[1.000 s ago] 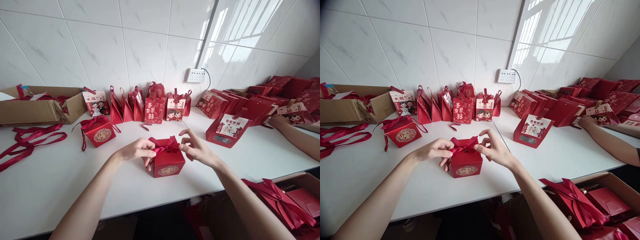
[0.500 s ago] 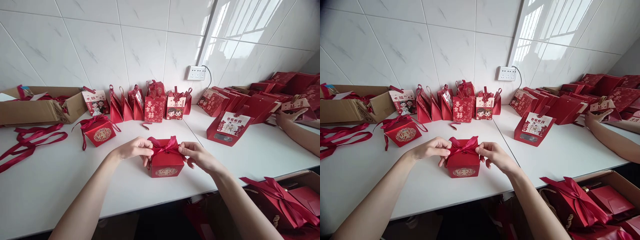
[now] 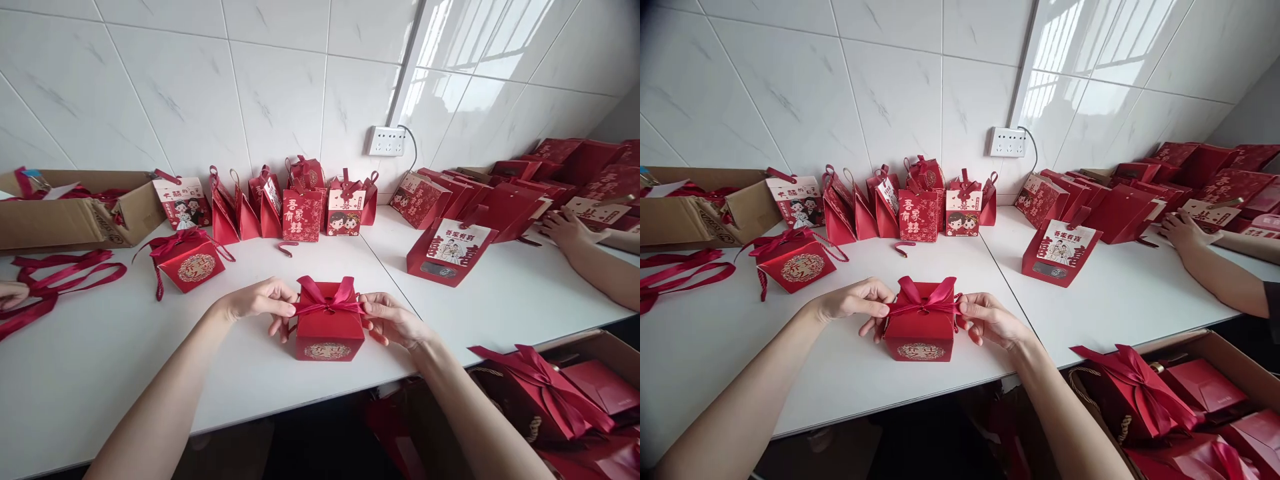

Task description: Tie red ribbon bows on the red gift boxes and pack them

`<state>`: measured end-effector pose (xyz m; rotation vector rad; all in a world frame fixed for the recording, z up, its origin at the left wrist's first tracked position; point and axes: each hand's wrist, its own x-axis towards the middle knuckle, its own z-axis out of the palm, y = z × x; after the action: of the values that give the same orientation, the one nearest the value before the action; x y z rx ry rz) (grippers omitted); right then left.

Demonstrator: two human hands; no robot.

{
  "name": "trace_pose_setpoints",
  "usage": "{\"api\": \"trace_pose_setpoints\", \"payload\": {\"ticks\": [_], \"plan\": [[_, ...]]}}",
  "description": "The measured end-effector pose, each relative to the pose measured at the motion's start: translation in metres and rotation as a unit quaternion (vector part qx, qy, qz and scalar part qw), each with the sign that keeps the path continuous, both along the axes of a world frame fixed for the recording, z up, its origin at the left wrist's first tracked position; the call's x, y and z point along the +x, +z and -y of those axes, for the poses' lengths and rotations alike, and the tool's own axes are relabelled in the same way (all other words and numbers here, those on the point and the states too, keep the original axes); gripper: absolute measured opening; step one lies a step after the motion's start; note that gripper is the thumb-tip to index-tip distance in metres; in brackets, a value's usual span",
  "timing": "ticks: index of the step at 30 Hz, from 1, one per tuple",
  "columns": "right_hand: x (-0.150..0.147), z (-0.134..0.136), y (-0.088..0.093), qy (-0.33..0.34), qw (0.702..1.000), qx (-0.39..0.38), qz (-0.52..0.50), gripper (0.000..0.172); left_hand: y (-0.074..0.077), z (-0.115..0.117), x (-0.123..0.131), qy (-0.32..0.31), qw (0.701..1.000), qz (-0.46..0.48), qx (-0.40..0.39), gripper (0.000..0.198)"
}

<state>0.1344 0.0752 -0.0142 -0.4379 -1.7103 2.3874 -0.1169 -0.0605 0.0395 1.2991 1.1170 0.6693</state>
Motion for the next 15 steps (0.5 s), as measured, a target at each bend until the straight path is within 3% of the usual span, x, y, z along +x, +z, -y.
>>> {"api": "trace_pose_setpoints", "payload": {"ticks": [2, 4, 7, 9, 12, 15], "plan": [[0.008, -0.007, 0.003, 0.013, 0.999, 0.039, 0.010, 0.050, -0.002, -0.001, -0.002, 0.008, 1.000, -0.012, 0.003, 0.037], [0.016, -0.013, 0.010, -0.031, 0.996, 0.085, 0.011, 0.058, -0.004, -0.003, -0.002, 0.046, 0.999, 0.005, 0.008, 0.046], [0.015, -0.018, 0.026, -0.144, 0.974, 0.174, 0.016, 0.057, -0.006, -0.009, 0.002, 0.190, 0.979, 0.045, 0.063, 0.050], [0.005, -0.015, 0.035, -0.149, 0.962, 0.227, 0.039, 0.054, -0.008, -0.012, 0.008, 0.245, 0.964, 0.030, 0.095, 0.046], [-0.015, -0.007, 0.040, -0.115, 0.959, 0.252, 0.068, 0.051, -0.009, -0.014, 0.016, 0.226, 0.971, -0.014, 0.077, 0.038], [-0.029, 0.000, 0.037, -0.124, 0.968, 0.216, 0.038, 0.043, -0.010, -0.014, 0.022, 0.237, 0.969, -0.003, 0.074, 0.034]]}}
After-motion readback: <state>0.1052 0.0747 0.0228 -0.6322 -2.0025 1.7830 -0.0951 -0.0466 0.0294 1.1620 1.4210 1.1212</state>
